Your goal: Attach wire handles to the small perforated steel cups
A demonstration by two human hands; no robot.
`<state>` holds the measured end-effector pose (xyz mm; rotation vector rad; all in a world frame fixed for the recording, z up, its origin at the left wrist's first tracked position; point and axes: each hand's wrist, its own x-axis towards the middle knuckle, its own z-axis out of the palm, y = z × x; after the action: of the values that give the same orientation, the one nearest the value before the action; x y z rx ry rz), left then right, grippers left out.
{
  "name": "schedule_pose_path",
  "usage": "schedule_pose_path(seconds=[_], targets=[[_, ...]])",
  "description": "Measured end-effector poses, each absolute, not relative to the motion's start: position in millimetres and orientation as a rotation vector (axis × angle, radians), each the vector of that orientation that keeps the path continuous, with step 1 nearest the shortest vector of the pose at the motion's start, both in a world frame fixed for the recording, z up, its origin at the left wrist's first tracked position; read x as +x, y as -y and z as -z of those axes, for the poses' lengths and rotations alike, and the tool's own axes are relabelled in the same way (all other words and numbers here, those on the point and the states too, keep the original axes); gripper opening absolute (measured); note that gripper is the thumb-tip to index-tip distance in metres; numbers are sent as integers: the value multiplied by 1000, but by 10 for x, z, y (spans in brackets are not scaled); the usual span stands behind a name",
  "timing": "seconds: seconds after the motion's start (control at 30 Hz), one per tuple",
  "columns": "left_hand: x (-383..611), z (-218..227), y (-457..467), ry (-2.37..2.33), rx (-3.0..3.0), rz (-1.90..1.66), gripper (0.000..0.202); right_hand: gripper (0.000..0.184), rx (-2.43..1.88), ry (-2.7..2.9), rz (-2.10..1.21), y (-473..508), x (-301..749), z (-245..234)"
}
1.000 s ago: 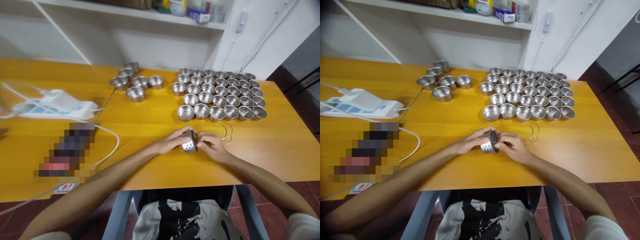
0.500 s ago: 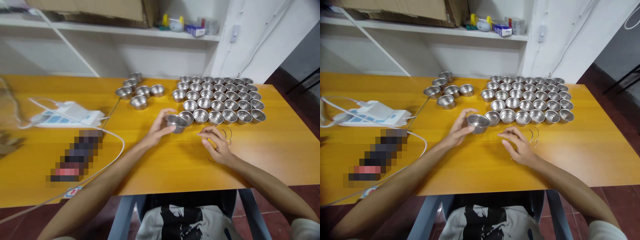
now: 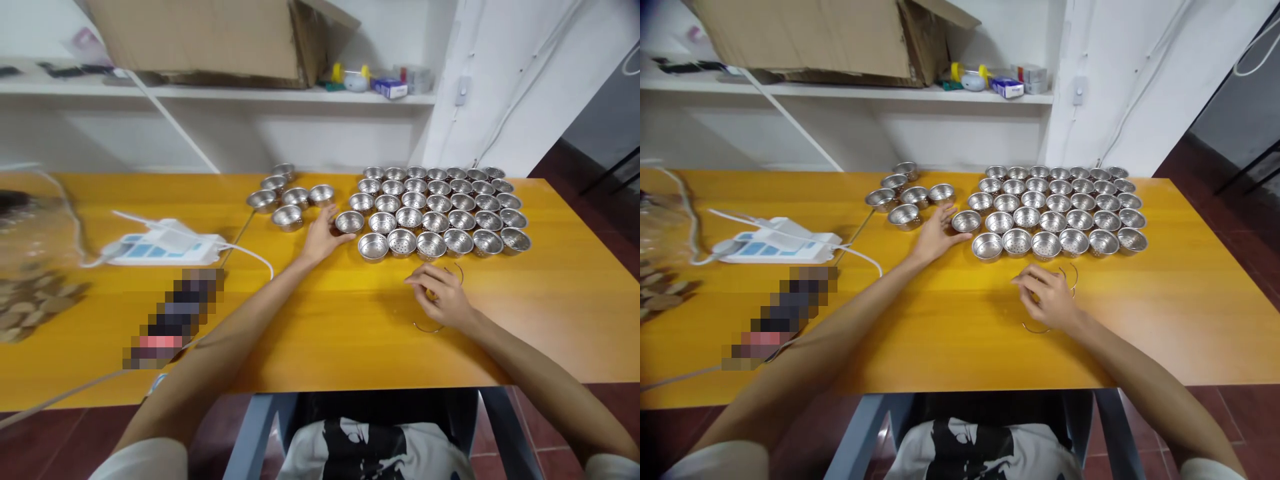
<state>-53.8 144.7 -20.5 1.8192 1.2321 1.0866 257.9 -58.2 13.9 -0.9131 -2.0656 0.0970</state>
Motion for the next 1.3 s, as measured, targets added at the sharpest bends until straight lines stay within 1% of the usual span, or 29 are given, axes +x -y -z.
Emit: schedule_pose_path(seconds=[0.1,0.17,0.23,0.3,0.33,0.37,0.43,0.5,0.53,0.6,0.67,0.7,0.77,0.9,1.03,1.17,1.23,1.3], targets=[[-504,243,-1562,-1192,1862,-1072,112,28,-1024,2241,-46,558,2688,-181],[-471,267,-1604,-1179,1880,-1066,113,28,-1122,2412,-94,554,2751,-264],[-442,267,-1611,-1168,1893,-1052,116,26,-1180,2596,-247,568,2792,-377],[-451,225,-1581,-1161,1908,-1016,120,35,-1192,2721,-459,602,2808,-489],[-483,188,-1551,-1167,1927,-1001,119,37,-1188,2753,-555,626,2806,-534],[-538,140,-1511,-1187,1968,-998,114,36,-1181,2776,-621,656,2799,-568],[-718,33,-1409,-1302,2118,-1037,89,28,-1172,2827,-621,727,2768,-591],[-962,-59,-1294,-1553,2308,-1100,60,15,-1153,2905,-450,806,2725,-562],[-1088,-86,-1239,-1719,2362,-1114,51,9,-1137,2940,-327,845,2703,-533],[-1302,-94,-1146,-2004,2353,-1109,44,4,-1087,2977,-92,910,2668,-468],[-1427,-48,-1086,-2095,2259,-1101,44,5,-1039,2964,57,945,2649,-422],[-1453,-16,-1071,-2087,2207,-1098,43,7,-1017,2947,77,947,2646,-414],[-1448,43,-1062,-2053,2121,-1077,41,11,-968,2894,4,924,2649,-430],[-1336,66,-1064,-1997,2035,-1103,30,14,-877,2627,-346,822,2662,-500],[-1140,-31,-941,-1772,2080,-1244,36,7,-918,2201,-584,757,2640,-478],[-748,-129,-556,-1343,2136,-1543,42,11,-1048,1858,-706,724,2576,-386],[-508,-131,-296,-1040,2165,-1555,52,13,-1088,1710,-749,710,2539,-342],[-303,-97,-49,-782,2129,-1430,70,13,-1112,1597,-763,701,2501,-316]])
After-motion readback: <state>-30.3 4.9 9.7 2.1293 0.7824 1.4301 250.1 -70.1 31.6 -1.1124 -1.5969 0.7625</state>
